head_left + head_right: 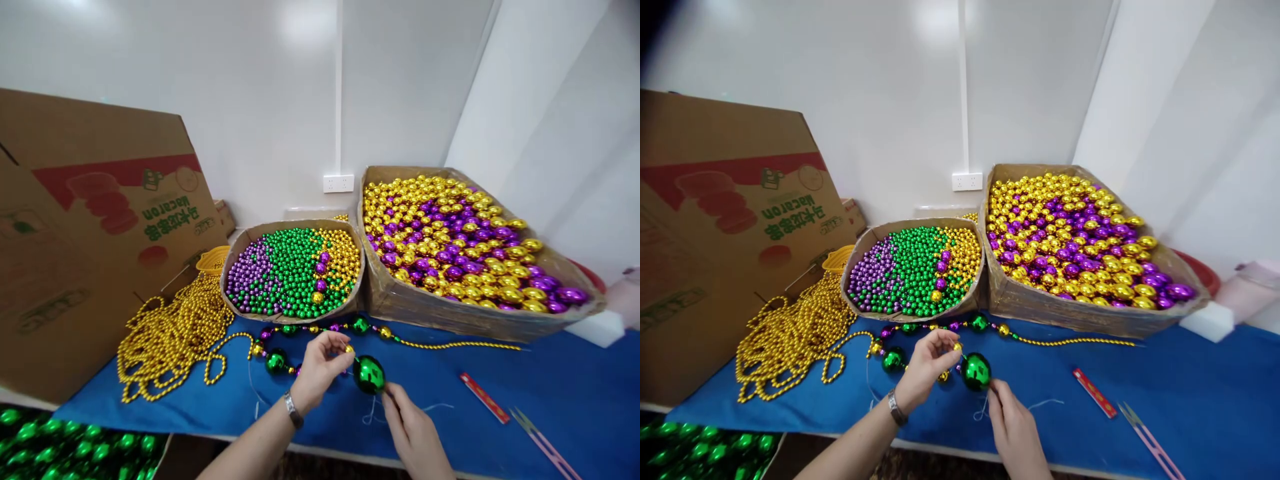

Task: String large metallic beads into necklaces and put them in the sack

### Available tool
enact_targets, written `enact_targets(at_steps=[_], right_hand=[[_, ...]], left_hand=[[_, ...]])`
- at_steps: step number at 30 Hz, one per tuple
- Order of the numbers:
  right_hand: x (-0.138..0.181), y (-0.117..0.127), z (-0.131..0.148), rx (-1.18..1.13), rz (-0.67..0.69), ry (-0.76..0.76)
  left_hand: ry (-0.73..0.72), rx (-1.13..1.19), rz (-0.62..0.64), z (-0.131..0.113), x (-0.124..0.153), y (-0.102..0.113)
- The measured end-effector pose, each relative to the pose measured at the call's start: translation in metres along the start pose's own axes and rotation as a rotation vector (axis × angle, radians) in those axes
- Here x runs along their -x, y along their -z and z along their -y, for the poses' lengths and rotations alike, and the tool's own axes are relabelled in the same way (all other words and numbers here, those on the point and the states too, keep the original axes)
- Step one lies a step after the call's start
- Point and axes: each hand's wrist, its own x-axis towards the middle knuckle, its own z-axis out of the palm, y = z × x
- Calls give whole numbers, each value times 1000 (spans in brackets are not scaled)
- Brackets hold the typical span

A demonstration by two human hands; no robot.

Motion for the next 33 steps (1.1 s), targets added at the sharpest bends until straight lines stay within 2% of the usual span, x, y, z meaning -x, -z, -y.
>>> enact_targets(at_steps=[6,9,14,17,21,24,27,29,31,33], right_hand=[[6,-9,-17,-232,135,-204],[5,-11,-28,-235,132,-262],[-8,0,-26,12,-69,-70],[-22,7,-10,50,-71,45],[-35,11,5,6,-49,150],[-37,14,4,-50,-56,131],[-35,16,2,-88,-58,32],[-34,15,1,-104,-48,6],[-33,12,1,-102,-54,32],[-33,9,1,-70,-78,76]], left_hand=[[-9,-86,59,7,3,-5],[-32,-168,63,7,3,-6],[-297,-390,53,-7,-1,-13],[-390,-398,63,-22,-4,-23],[-389,-314,98,-39,-11,-27],[-446,-486,121,-49,-31,-11],[-423,-908,-56,-54,-70,15],[-287,-1129,-139,-52,-98,30],[-210,-1177,-138,-48,-120,39],[-191,-1143,-118,-44,-134,41]])
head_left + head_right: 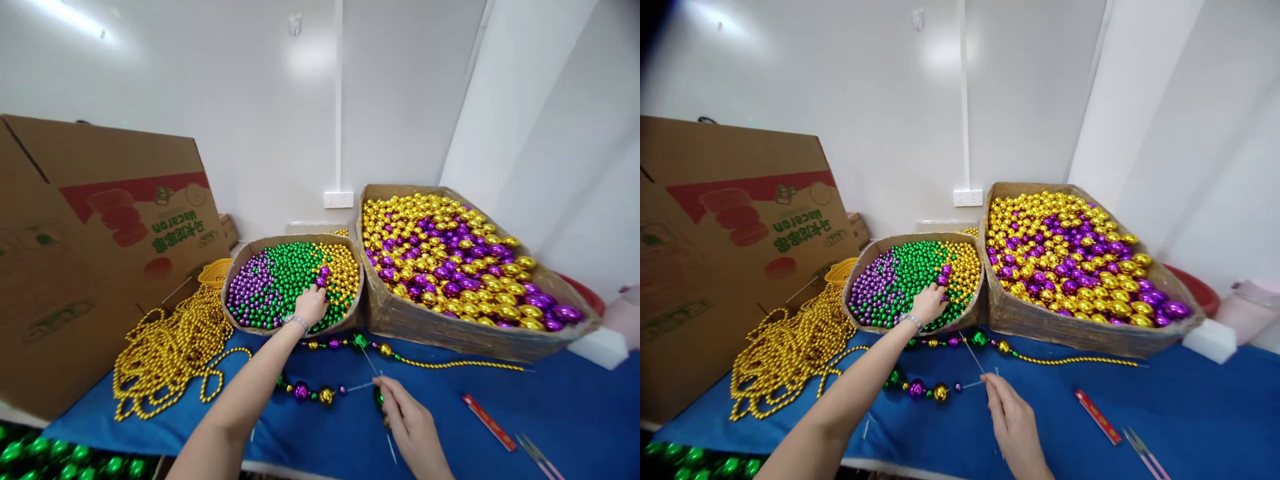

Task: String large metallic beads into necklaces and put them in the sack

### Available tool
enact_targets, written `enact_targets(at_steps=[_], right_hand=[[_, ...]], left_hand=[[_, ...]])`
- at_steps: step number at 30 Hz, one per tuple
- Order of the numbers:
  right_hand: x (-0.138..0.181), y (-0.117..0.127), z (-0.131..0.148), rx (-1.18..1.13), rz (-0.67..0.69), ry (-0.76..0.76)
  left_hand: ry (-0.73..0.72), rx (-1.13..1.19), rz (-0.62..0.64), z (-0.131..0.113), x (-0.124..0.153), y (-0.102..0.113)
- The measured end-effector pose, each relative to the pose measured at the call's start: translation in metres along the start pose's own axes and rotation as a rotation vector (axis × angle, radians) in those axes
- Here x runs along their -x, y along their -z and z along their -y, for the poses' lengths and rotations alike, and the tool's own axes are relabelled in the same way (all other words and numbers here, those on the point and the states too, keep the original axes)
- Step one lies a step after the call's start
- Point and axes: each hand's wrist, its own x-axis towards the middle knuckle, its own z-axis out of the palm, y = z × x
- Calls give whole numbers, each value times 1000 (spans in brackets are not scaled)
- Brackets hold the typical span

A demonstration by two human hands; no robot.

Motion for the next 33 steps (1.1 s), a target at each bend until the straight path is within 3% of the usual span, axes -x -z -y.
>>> enact_targets(at_steps=[3,6,8,12,14,25,33], right_hand=[[1,-2,-1,58,-16,42],[3,-1,0,65,6,48],[4,-2,2,66,14,58],[6,-5,6,130,-2,127],[7,-5,6,171,-15,165],[7,-4,6,261,-32,261],[12,-6,4,263,8,221]], left_hand=[[8,89,-5,-1,0,-4],[25,216,-29,-8,17,-1],[68,522,-23,-15,35,3],[279,1469,63,-27,71,6],[357,1644,84,-31,83,5],[415,1794,58,-38,98,3],[428,1793,42,-34,102,-5]])
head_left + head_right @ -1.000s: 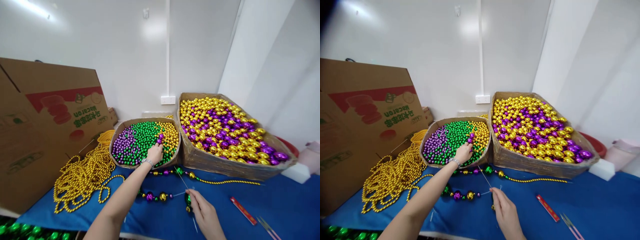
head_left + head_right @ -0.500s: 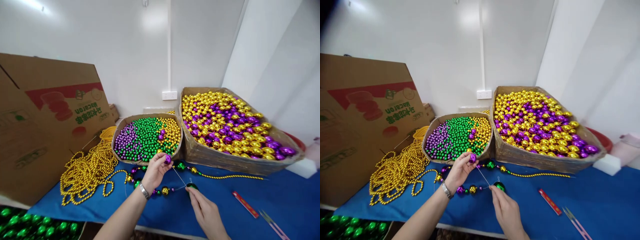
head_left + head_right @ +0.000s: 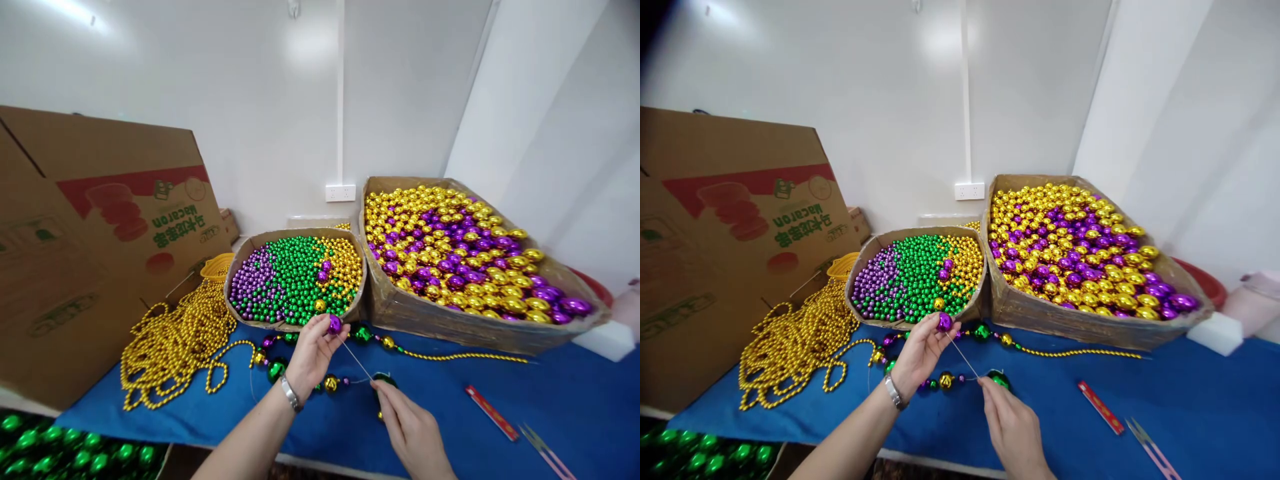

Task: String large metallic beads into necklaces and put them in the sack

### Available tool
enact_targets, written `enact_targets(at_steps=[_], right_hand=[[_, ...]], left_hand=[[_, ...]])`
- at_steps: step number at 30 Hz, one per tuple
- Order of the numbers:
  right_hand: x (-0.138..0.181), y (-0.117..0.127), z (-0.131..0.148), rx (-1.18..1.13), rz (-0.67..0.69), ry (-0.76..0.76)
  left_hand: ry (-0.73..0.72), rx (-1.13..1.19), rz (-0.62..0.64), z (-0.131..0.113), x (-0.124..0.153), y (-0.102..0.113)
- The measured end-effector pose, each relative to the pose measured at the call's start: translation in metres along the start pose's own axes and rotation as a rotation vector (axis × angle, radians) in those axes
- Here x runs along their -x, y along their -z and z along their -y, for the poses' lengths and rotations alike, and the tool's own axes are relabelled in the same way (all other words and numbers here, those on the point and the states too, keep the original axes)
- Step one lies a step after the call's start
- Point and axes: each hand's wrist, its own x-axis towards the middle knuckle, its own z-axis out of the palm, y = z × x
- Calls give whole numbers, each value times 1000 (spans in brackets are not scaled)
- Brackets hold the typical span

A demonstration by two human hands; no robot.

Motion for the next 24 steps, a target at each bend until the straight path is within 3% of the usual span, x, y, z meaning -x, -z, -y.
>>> enact_targets(at_steps=[14,20,24], right_hand=[[2,0,-1,92,-53,55],[-1,1,4,12,15,-32],[-1,1,6,-35,36,-63]], left_hand=[[-47,37,-51,7,7,-4],[-151,-177,-4,18,22,-10],[-118,-154,10,25,25,-8]])
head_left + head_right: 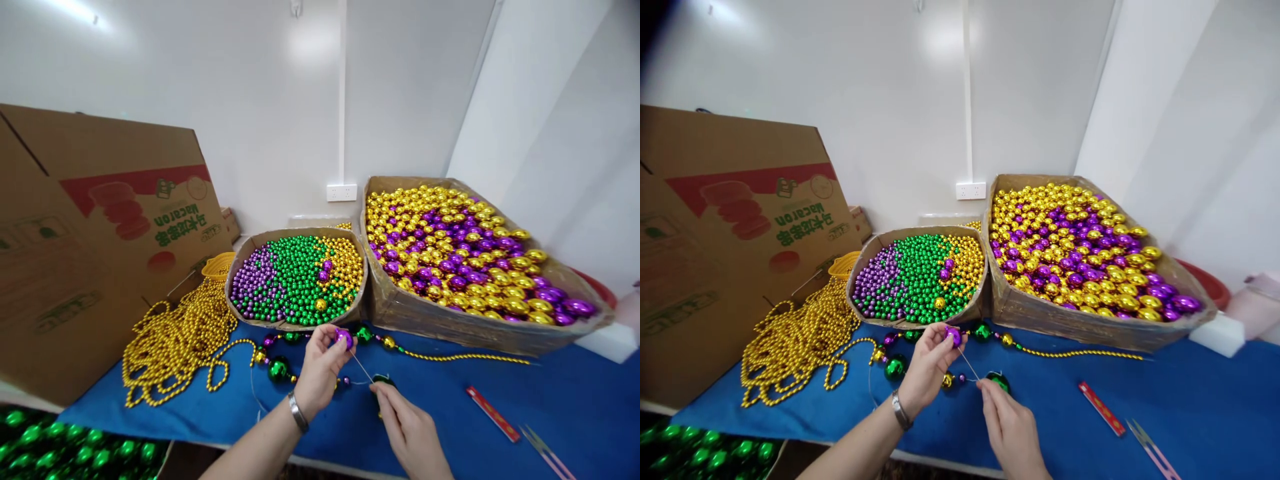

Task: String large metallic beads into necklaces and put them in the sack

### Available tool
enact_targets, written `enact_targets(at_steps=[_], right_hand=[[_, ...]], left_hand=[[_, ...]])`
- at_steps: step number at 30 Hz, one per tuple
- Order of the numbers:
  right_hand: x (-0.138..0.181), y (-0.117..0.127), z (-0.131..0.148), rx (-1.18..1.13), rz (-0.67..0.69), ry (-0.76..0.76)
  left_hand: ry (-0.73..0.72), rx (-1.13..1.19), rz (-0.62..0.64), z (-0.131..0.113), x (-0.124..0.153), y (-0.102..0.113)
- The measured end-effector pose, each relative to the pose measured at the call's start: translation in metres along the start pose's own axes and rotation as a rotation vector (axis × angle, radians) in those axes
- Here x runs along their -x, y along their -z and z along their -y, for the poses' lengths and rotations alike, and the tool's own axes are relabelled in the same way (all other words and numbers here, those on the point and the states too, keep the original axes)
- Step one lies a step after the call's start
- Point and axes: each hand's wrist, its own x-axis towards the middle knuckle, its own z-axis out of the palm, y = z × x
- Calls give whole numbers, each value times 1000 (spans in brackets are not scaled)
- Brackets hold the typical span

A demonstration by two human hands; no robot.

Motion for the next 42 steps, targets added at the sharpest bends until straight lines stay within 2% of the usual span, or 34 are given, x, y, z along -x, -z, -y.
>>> enact_targets(at_steps=[3,6,8,11,13,14,18,23,26,29,33,34,36,40,42], right_hand=[[-1,-2,0,15,-22,16],[-2,-3,-1,47,-63,55],[-2,-3,-3,68,-81,61],[1,-3,-8,101,-112,64],[2,-4,-9,108,-117,58],[2,-5,-10,105,-114,50],[1,-9,-8,78,-102,45],[-2,-12,-5,96,-103,70],[-3,-14,-4,101,-89,88],[-3,-16,-4,114,-79,102],[-3,-16,-3,115,-68,96],[-4,-15,-2,108,-64,94],[-4,-15,-1,95,-61,98],[-5,-14,3,82,-65,103],[-5,-14,3,87,-79,115]], left_hand=[[-23,-75,4,7,4,2],[-69,-326,106,4,6,8],[-179,-624,156,-9,-1,19],[-429,-1209,71,-40,-25,44],[-389,-1568,40,-59,-46,62],[-344,-1646,60,-66,-56,69],[-197,-1722,193,-73,-82,85],[-137,-1660,314,-69,-93,85],[-135,-1566,344,-70,-95,88],[-149,-1448,309,-69,-95,92],[-174,-1255,198,-59,-83,92],[-179,-1186,167,-56,-78,89],[-141,-907,114,-50,-64,81],[86,-192,94,-42,-39,59],[141,-84,96,-40,-32,50]])
